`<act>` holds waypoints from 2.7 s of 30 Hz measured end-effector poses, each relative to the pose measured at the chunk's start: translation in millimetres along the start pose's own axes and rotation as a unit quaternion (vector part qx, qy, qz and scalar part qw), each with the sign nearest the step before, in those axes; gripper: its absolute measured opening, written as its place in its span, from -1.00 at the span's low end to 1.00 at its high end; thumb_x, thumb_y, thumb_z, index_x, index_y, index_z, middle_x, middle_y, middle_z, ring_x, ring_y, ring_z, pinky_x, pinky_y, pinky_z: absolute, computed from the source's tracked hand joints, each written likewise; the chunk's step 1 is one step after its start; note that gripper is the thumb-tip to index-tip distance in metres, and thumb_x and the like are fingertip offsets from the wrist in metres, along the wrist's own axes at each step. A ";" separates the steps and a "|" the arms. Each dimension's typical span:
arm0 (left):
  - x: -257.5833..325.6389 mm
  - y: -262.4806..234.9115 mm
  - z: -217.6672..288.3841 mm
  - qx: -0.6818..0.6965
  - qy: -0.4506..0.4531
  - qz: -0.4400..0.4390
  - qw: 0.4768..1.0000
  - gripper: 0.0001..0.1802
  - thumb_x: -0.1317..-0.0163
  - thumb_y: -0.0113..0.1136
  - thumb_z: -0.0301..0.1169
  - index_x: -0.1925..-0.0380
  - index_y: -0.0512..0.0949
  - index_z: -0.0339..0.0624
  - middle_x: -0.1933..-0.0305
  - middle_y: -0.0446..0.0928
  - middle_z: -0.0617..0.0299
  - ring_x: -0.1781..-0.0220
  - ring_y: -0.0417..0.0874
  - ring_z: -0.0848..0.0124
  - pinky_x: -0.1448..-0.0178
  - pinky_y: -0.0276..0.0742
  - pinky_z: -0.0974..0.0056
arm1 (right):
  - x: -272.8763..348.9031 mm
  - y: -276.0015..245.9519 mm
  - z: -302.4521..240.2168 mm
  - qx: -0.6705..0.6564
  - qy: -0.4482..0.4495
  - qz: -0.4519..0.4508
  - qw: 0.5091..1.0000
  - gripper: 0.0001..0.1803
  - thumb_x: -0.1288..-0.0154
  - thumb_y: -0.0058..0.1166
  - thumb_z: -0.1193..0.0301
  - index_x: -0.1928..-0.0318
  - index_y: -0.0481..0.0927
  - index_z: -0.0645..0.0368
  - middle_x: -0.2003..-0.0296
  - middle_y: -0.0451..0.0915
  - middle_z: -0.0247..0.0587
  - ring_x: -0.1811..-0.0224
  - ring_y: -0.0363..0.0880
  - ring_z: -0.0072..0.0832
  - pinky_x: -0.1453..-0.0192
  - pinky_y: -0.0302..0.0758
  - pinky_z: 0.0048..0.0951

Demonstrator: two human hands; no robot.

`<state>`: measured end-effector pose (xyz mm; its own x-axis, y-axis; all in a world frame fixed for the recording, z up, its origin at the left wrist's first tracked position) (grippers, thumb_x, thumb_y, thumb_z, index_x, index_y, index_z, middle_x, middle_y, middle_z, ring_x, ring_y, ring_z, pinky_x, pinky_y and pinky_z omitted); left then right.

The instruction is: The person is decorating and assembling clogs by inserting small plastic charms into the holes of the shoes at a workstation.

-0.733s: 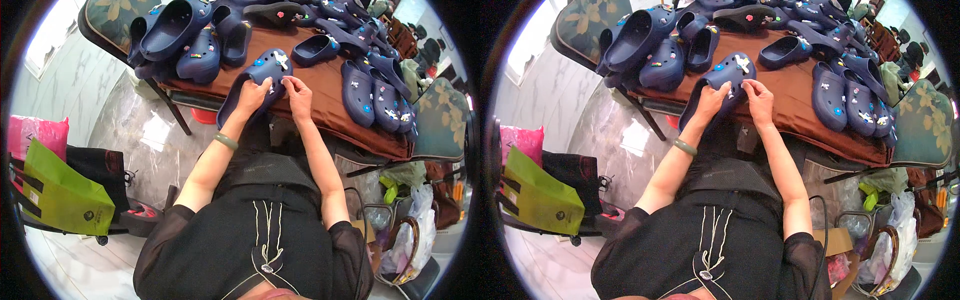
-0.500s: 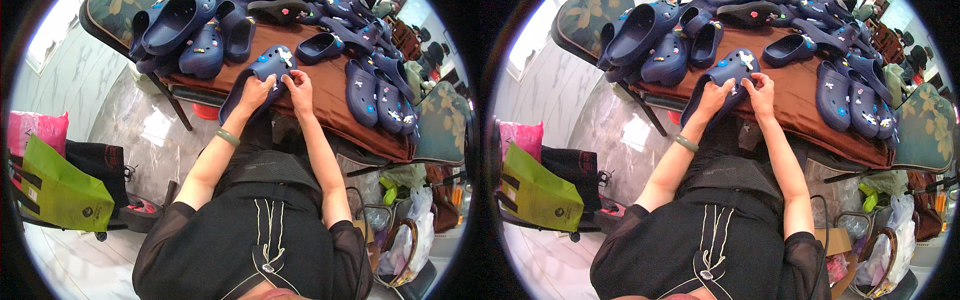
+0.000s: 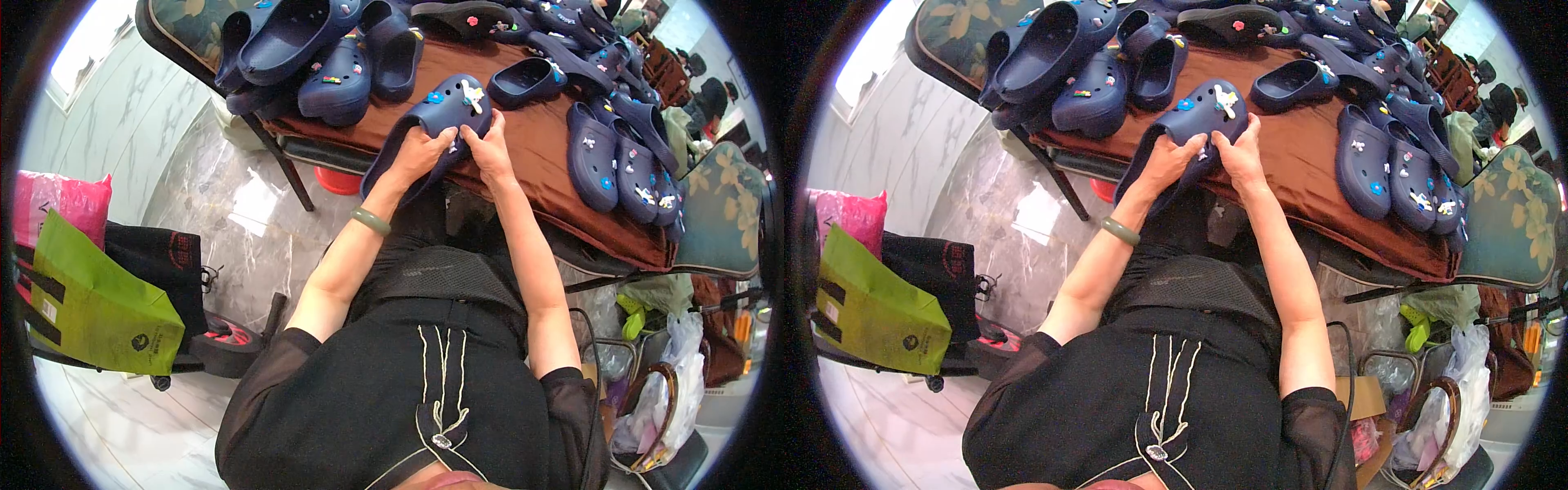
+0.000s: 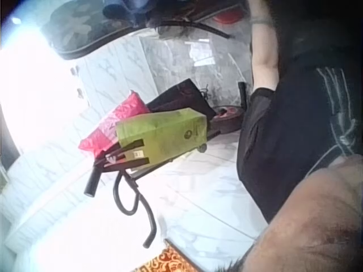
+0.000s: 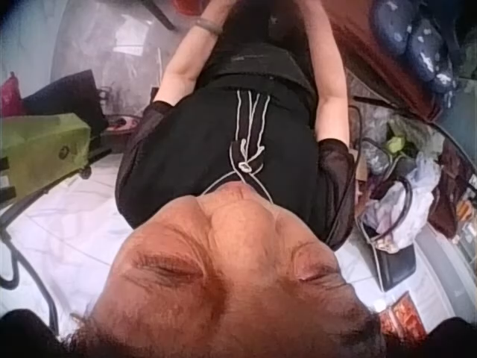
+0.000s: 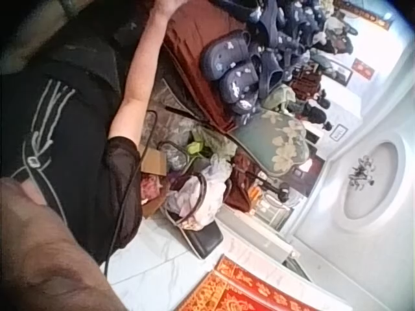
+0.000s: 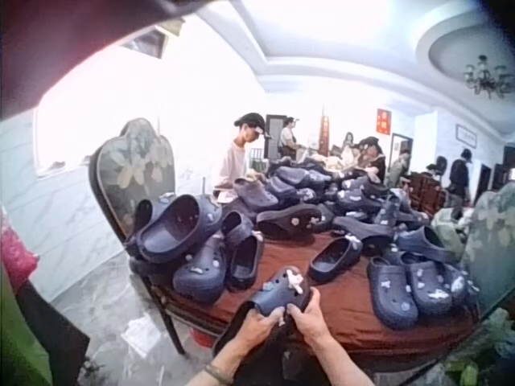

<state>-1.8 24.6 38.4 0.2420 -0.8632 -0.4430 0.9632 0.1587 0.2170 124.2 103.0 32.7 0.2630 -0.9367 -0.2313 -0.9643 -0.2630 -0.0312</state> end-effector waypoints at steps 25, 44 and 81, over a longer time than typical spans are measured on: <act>59.6 -3.1 12.8 -0.341 -0.069 -0.133 0.928 -0.72 -0.11 0.26 -0.39 0.24 0.49 -0.34 0.36 0.47 0.19 0.33 0.43 0.47 0.20 0.38 0.35 | 9.5 -17.6 21.1 -0.165 0.062 0.019 0.984 -0.39 -0.26 0.14 0.27 -0.16 0.29 0.42 0.01 0.47 -0.12 -0.05 0.41 -0.48 -0.18 0.32 -0.46; -126.6 39.7 -26.3 -0.567 0.079 -0.083 0.815 -0.74 -0.03 0.20 -0.29 0.42 0.45 -0.27 0.35 0.53 -0.19 0.19 0.55 -0.11 0.10 0.45 -0.03 | 25.4 -84.8 4.7 0.393 -0.178 0.104 0.896 -0.90 -0.07 0.12 0.34 0.38 0.61 0.03 0.29 0.59 -0.26 0.16 0.50 -0.24 0.04 0.36 -0.17; -44.3 0.4 17.8 -0.433 0.053 -0.318 0.842 -0.69 -0.15 0.20 -0.30 0.23 0.46 -0.32 0.31 0.56 -0.08 0.29 0.60 0.04 0.23 0.47 0.16 | -79.8 -76.6 3.7 0.500 -0.205 0.033 0.841 -0.44 -0.08 0.17 0.29 -0.09 0.29 0.09 -0.03 0.35 -0.11 -0.06 0.40 -0.09 -0.05 0.45 -0.10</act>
<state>-14.3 54.4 73.6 -0.3903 -0.8654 -0.3143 0.6145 0.0094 -0.7889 176.9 198.7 49.9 0.3726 -0.7295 -0.5736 -0.5745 0.3040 -0.7599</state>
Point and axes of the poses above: each hand's wrist, its own x-axis away from the middle knuckle, its own y-axis out of the palm, z = x × y, the point moved 4 cm from there along -x, towards the middle knuckle
